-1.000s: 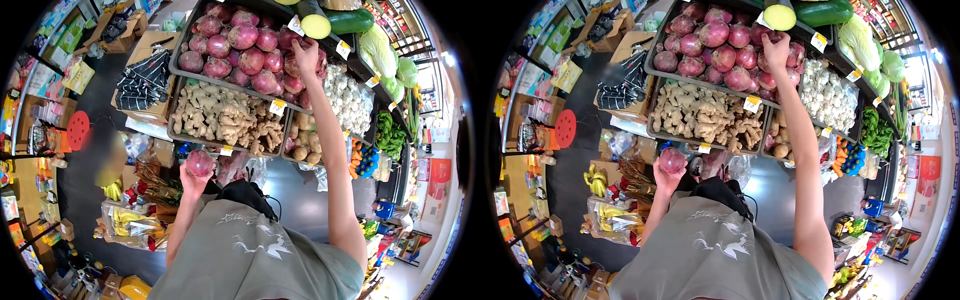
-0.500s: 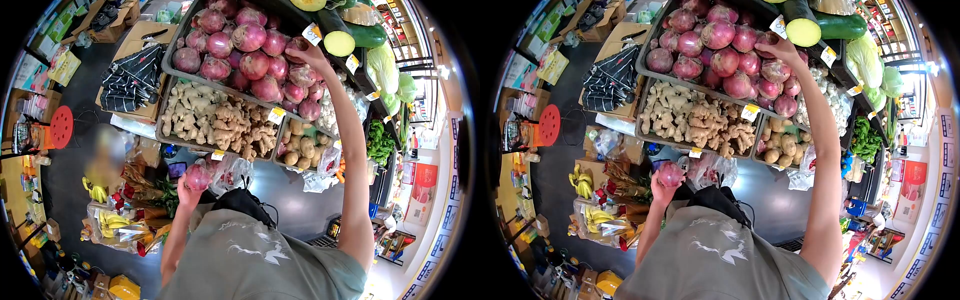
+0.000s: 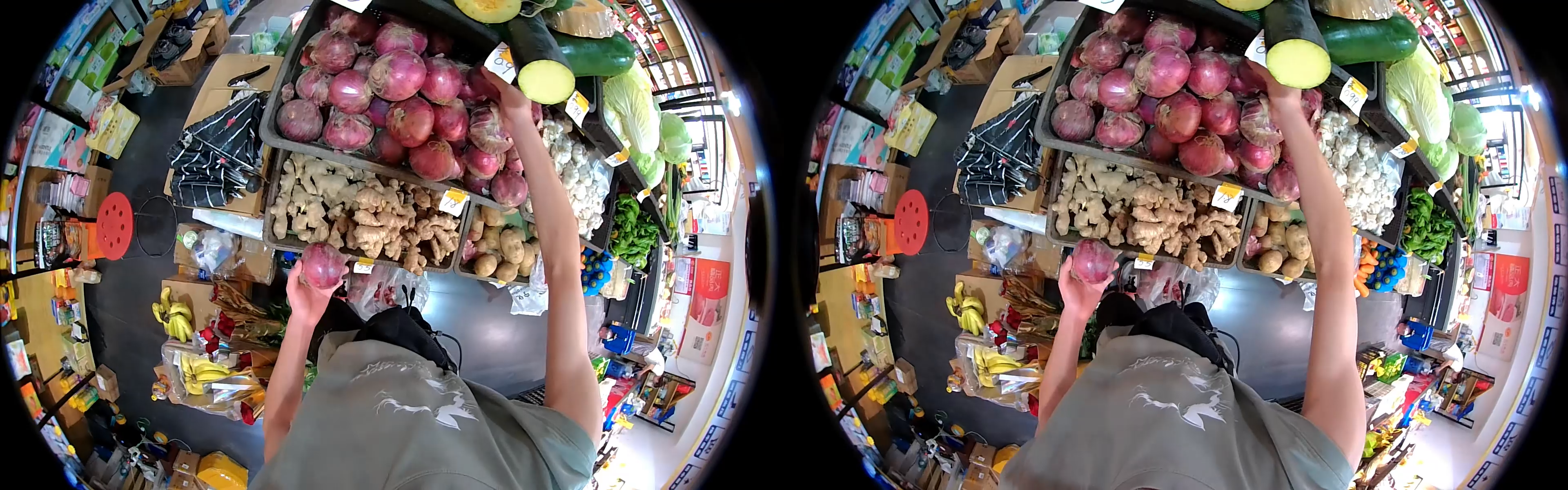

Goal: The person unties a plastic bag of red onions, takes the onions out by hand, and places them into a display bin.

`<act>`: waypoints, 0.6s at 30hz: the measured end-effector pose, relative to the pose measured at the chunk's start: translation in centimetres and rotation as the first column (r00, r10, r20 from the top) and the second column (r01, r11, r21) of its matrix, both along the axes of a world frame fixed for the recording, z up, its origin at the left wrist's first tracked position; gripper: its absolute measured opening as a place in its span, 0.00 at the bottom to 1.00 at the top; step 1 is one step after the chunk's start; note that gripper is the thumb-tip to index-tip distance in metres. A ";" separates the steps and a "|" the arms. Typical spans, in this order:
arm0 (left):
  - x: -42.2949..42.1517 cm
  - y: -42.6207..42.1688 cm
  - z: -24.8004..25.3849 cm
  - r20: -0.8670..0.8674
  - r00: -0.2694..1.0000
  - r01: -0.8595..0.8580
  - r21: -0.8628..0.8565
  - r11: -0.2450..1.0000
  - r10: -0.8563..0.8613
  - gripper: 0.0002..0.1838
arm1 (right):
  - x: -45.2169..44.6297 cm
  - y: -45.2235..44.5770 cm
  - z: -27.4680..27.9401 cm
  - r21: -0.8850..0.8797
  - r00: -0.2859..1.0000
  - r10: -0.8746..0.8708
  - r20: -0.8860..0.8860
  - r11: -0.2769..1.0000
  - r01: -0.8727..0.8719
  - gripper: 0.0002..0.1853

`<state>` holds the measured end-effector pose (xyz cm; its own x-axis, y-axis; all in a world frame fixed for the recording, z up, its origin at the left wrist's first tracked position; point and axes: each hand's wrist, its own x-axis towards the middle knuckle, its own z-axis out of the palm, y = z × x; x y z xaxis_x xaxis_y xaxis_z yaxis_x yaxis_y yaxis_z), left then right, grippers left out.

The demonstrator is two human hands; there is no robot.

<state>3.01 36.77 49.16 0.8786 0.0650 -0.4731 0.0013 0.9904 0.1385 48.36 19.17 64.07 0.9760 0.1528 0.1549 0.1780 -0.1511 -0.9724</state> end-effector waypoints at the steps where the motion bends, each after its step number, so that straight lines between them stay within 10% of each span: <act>1: 0.4 0.0 0.2 0.009 1.000 -0.011 -0.001 1.000 0.011 0.31 | 1.5 -0.1 -1.8 0.098 1.000 0.006 0.001 0.995 -0.006 0.19; 5: 2.5 -1.1 1.2 0.023 0.999 -0.025 -0.032 0.999 0.026 0.31 | 1.5 1.8 -2.5 0.395 0.996 -0.062 -0.061 0.915 0.082 0.20; 8: 3.0 -1.7 1.8 0.040 0.998 -0.039 -0.125 0.991 0.044 0.32 | -0.3 2.8 -0.6 0.045 0.990 -0.124 0.064 0.992 0.121 0.22; 13: 3.6 -1.3 3.2 0.193 0.979 -0.052 -0.098 0.994 0.070 0.33 | 0.2 1.6 -1.9 0.339 0.975 -0.177 0.134 0.933 0.122 0.22; 16: 6.0 1.3 6.9 0.197 0.969 -0.183 0.166 0.969 0.149 0.37 | -5.0 1.5 1.4 0.478 0.983 -0.067 -0.172 0.866 0.143 0.17; 18: 10.5 5.5 6.8 0.311 0.897 -0.438 0.544 0.716 0.313 0.36 | -6.7 2.1 2.2 0.507 0.975 -0.010 -0.223 0.853 0.125 0.17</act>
